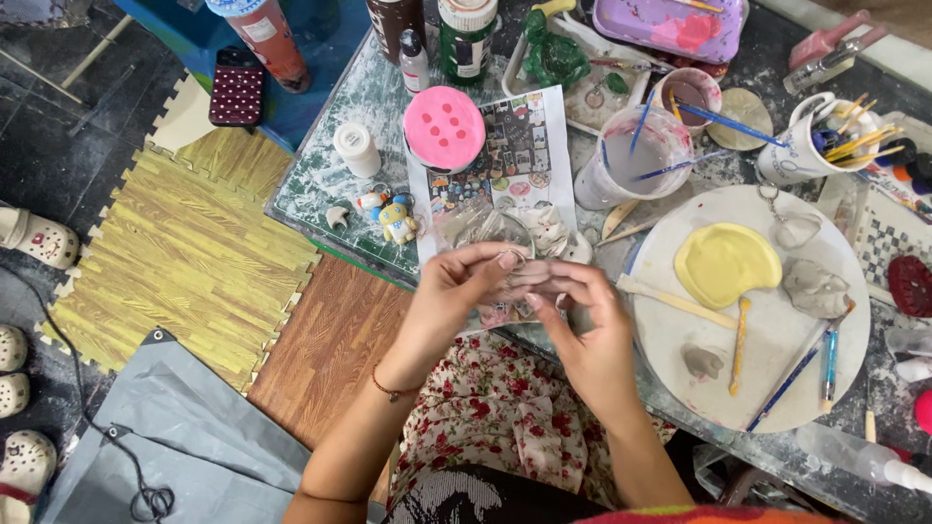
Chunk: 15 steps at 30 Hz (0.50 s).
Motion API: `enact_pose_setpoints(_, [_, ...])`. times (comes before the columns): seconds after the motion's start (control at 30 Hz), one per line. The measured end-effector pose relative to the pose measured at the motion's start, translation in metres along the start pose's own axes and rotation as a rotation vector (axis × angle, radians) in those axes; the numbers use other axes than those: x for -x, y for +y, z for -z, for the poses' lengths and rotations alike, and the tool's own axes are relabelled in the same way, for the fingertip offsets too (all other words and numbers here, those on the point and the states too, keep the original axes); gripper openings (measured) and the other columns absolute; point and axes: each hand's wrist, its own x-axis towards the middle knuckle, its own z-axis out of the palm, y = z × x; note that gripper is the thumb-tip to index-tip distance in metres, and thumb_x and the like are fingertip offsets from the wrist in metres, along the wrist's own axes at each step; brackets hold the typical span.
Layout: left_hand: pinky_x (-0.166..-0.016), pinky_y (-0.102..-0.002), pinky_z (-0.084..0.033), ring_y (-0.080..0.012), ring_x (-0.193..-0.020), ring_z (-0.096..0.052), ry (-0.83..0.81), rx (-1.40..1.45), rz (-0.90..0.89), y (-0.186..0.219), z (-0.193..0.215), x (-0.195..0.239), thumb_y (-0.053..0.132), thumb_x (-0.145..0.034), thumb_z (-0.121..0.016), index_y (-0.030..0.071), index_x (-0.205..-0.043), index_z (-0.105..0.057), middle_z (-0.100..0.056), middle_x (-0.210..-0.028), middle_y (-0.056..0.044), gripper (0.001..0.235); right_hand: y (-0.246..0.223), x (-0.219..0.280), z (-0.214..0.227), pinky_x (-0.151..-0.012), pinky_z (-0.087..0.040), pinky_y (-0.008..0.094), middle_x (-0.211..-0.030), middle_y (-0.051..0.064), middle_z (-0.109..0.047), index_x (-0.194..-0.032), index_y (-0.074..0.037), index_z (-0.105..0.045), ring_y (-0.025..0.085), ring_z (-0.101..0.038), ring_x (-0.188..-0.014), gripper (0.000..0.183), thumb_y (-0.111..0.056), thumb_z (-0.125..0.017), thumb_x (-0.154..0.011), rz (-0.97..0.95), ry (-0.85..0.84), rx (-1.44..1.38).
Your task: The person shapes a small piece of clay by hand, then uses a brush to apply a liquid to the clay piece. They wipe the clay with a tissue and continue to refine its shape with their fingers.
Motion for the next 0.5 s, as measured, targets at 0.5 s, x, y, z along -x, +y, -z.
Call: enact_pose_setpoints(0.5, [-0.112,-0.042,-0.051,-0.0290,-0.128,-0.063,-0.219,0.430,0.040,0.006,-0.074,0.033,0.020,-0.114,-0.042,-0.003,-0.125,-0.053,-0.063,-0.138,-0.026,0.028,-0.016,0.053,0.034,-0.094,-0.054,0.034,-0.120,0.011,-0.063,-0.114,-0.006,-0.062,0.022,-0.066,-0.107,0.039,-0.001,-0.084,-0.083,0.350,0.299,0.461])
